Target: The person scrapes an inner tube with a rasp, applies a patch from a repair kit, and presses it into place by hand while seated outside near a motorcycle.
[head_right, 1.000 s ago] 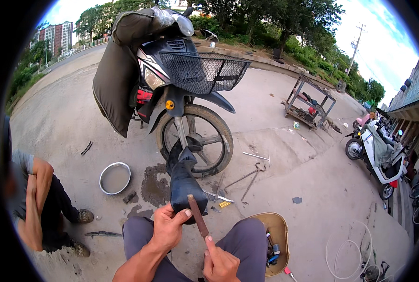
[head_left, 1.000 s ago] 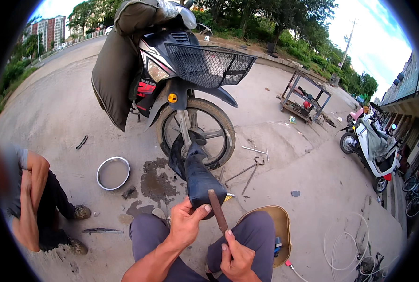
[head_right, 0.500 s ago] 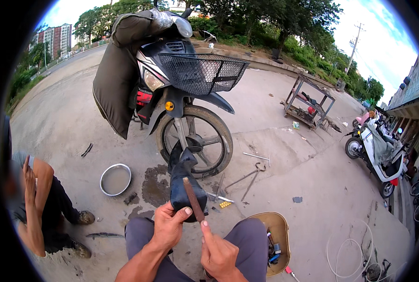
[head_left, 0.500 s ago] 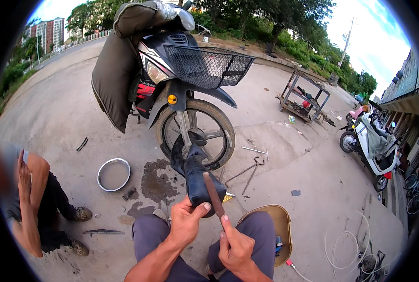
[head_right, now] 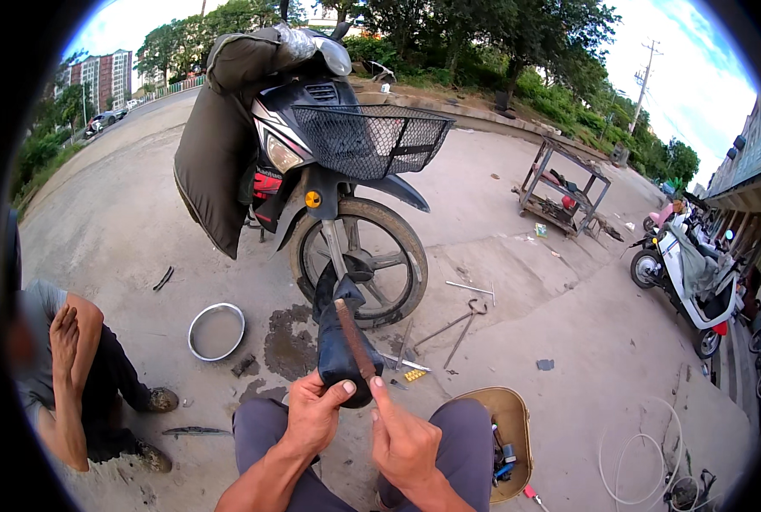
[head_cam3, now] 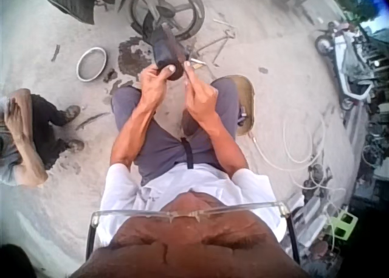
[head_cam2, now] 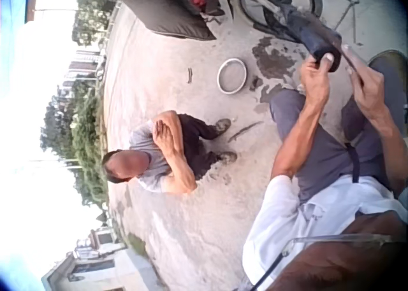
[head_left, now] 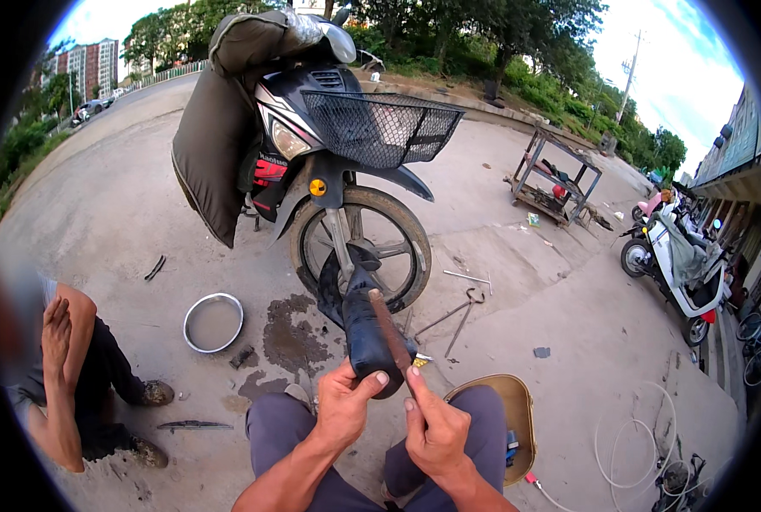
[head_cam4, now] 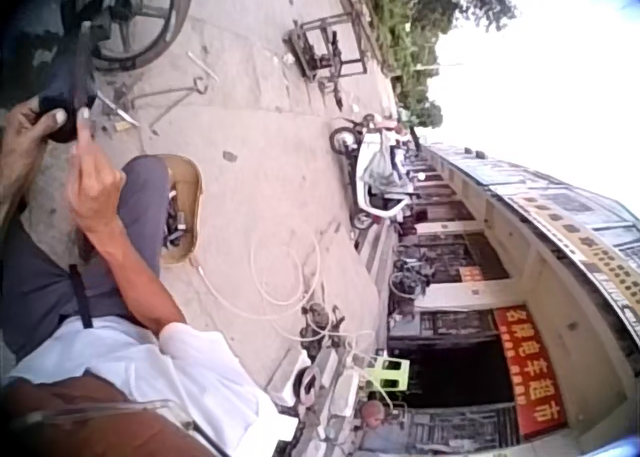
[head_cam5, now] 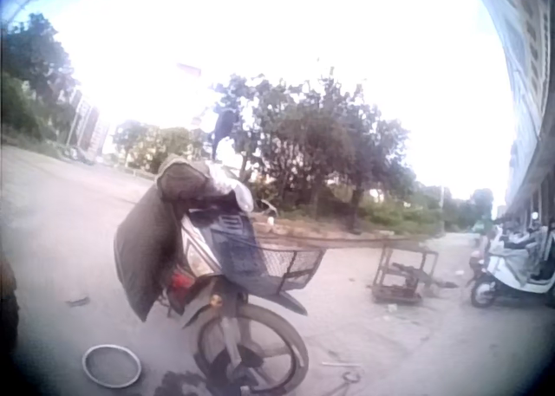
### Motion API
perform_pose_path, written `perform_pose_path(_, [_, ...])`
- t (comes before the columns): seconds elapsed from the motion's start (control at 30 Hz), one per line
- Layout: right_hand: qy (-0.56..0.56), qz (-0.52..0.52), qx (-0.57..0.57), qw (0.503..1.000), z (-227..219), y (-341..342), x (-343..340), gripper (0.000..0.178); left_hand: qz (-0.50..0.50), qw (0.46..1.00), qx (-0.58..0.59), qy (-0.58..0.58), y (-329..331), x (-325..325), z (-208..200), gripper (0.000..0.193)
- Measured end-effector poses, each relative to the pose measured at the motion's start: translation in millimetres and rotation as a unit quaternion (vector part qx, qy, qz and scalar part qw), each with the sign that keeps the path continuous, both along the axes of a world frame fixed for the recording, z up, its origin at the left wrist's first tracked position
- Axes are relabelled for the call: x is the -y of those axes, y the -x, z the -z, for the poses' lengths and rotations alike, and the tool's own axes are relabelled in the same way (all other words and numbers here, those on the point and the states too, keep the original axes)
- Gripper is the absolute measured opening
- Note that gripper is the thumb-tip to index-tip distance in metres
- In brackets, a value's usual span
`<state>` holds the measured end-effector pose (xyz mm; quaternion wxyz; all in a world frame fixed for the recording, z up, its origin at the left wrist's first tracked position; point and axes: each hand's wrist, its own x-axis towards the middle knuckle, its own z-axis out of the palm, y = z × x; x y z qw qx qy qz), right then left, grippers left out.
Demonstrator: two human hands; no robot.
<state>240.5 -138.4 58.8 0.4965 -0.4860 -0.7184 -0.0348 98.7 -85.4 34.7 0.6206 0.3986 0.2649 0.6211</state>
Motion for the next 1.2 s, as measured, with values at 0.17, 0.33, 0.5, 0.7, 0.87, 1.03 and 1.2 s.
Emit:
perform_pose_path(0.17, [-0.016, -0.007, -0.005, 1.000, 19.8, -5.0, 46.2, 0.042, 0.013, 1.000, 0.024, 0.010, 0.0, 0.6, -7.4, 0.016])
perform_pose_path(0.33, [0.004, 0.023, 0.012, 1.000, 14.8, 10.3, 12.4, 0.054, 0.011, 1.000, 0.009, 0.010, -0.5, -0.6, 1.9, 0.016])
perform_pose_path(0.5, [0.034, 0.010, 0.046, 0.998, 25.9, -6.4, 43.0, 0.048, -0.003, 1.000, 0.013, -0.002, -1.0, 0.6, 1.7, 0.019])
perform_pose_path(0.7, [0.032, 0.023, 0.014, 0.999, 2.5, 5.2, 13.4, 0.049, 0.015, 1.000, 0.015, 0.007, -2.4, -0.5, 5.9, 0.019])
perform_pose_path(0.87, [-0.069, 0.008, -0.038, 0.997, 4.6, -13.5, 11.5, 0.047, 0.002, 1.000, 0.017, 0.010, -1.8, 1.1, -3.1, 0.020])
perform_pose_path(1.03, [0.029, 0.011, -0.012, 0.999, 14.7, -5.1, 37.0, 0.046, 0.023, 1.000, -0.009, -0.005, -6.9, -4.0, 5.4, 0.023])
perform_pose_path(1.2, [0.044, -0.006, 0.039, 0.998, 0.8, -0.5, 13.8, 0.052, -0.002, 1.000, -0.025, 0.003, -3.6, 2.8, 5.1, 0.021])
